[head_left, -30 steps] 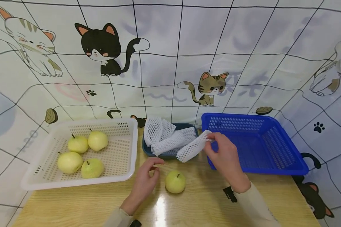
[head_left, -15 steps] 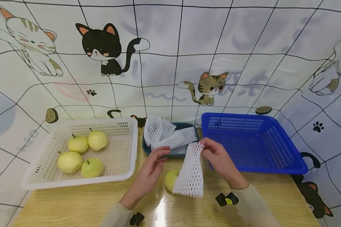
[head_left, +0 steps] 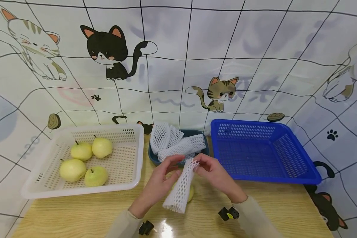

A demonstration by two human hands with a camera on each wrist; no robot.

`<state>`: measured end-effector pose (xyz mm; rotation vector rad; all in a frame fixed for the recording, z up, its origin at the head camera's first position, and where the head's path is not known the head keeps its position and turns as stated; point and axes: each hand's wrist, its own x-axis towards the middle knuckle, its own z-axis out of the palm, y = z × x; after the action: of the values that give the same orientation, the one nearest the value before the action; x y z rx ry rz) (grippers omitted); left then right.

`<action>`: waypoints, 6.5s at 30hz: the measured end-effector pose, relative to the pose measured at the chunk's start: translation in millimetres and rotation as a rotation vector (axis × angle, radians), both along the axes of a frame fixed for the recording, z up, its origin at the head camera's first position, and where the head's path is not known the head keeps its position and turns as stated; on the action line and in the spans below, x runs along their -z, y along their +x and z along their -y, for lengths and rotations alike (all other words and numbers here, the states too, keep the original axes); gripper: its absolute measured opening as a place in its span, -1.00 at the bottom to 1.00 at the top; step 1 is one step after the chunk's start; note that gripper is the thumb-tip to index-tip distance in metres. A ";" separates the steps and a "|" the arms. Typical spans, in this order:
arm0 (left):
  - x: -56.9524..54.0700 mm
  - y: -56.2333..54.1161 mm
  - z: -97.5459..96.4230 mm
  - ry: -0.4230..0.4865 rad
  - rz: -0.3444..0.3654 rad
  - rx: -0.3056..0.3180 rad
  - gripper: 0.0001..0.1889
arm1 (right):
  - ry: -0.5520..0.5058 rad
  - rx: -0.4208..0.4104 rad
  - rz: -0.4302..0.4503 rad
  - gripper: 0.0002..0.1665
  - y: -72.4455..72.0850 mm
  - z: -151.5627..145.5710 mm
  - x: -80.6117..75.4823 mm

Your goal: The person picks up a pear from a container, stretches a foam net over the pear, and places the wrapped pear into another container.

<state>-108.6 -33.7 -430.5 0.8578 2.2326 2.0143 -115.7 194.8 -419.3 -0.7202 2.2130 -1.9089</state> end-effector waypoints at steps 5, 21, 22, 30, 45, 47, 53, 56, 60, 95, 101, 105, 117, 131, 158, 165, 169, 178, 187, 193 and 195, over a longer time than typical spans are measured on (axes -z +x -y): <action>0.9 1.3 0.5 -0.017 0.022 -0.019 -0.48 | 0.059 0.052 0.009 -0.91 3.6 6.2 0.7; 2.9 4.3 3.4 -0.135 0.094 -0.124 -0.34 | 0.461 0.288 -0.391 -0.79 14.0 16.0 2.3; 3.1 4.2 4.0 -0.150 0.109 -0.136 -0.36 | 0.460 0.293 -0.387 -0.79 14.1 15.5 2.3; 5.3 4.3 9.2 -0.241 0.116 -0.149 -0.74 | 0.323 0.255 -0.274 -0.77 16.9 7.5 2.5; 9.2 6.4 3.1 -0.045 0.106 -0.186 -0.91 | 0.104 0.190 -0.005 -0.74 24.1 10.6 4.6; 11.0 7.9 0.6 0.049 0.089 -0.164 -0.91 | 0.102 0.196 -0.001 -0.76 24.2 12.2 4.8; 15.9 11.6 -7.5 0.282 -0.041 -0.096 -0.88 | 0.062 0.233 -0.048 -0.93 24.7 15.6 5.8; 15.5 12.4 -10.2 0.338 -0.044 -0.084 -0.87 | 0.039 0.265 -0.056 -0.93 25.6 17.1 4.4; 12.2 13.4 -12.6 0.343 0.018 -0.114 -0.87 | -0.002 0.297 -0.056 -0.90 26.6 19.5 2.1; 41.2 30.5 -22.2 0.095 0.355 -0.396 -0.83 | -0.065 0.476 0.370 -0.83 41.1 34.2 40.8; 48.4 29.5 -20.6 -0.006 0.401 -0.377 -0.78 | -0.047 0.453 0.392 -0.87 36.5 33.0 53.6; 53.9 27.5 -17.9 -0.064 0.409 -0.360 -0.77 | -0.026 0.445 0.386 -0.94 33.4 33.2 61.7; 61.9 19.6 -12.4 -0.205 0.324 -0.361 -0.77 | 0.013 0.468 0.334 -0.74 27.8 32.9 74.8; 63.6 9.6 -15.4 -0.251 0.279 -0.333 -0.74 | 0.090 0.450 0.243 -0.62 26.2 28.3 80.4; 78.0 7.2 1.2 -0.406 0.273 -0.242 -0.88 | 0.186 0.413 0.334 -0.79 22.7 18.0 88.3; 74.2 3.8 3.7 -0.471 0.261 -0.179 -0.87 | 0.243 0.383 0.309 -0.77 19.0 14.9 89.1; 72.9 1.7 4.1 -0.506 0.256 -0.167 -0.87 | 0.260 0.345 0.299 -0.76 18.4 11.6 88.2; 77.0 -1.3 8.5 -0.405 0.405 -0.139 -0.82 | 0.105 0.178 0.416 -0.60 18.3 -3.9 85.0; 72.9 1.6 20.0 -0.213 0.573 -0.055 -0.60 | 0.096 0.161 0.475 -0.48 20.5 -9.5 86.5; 76.7 3.4 20.9 -0.290 0.458 -0.052 -0.58 | 0.142 0.130 0.409 -0.44 23.4 -7.7 88.3; 76.5 3.9 20.2 -0.365 0.383 -0.063 -0.58 | 0.168 0.123 0.381 -0.40 22.9 -7.4 89.6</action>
<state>-104.8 -53.8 -507.0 0.3385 2.3060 1.5464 -92.8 202.2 -509.0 -0.1779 2.1743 -1.7084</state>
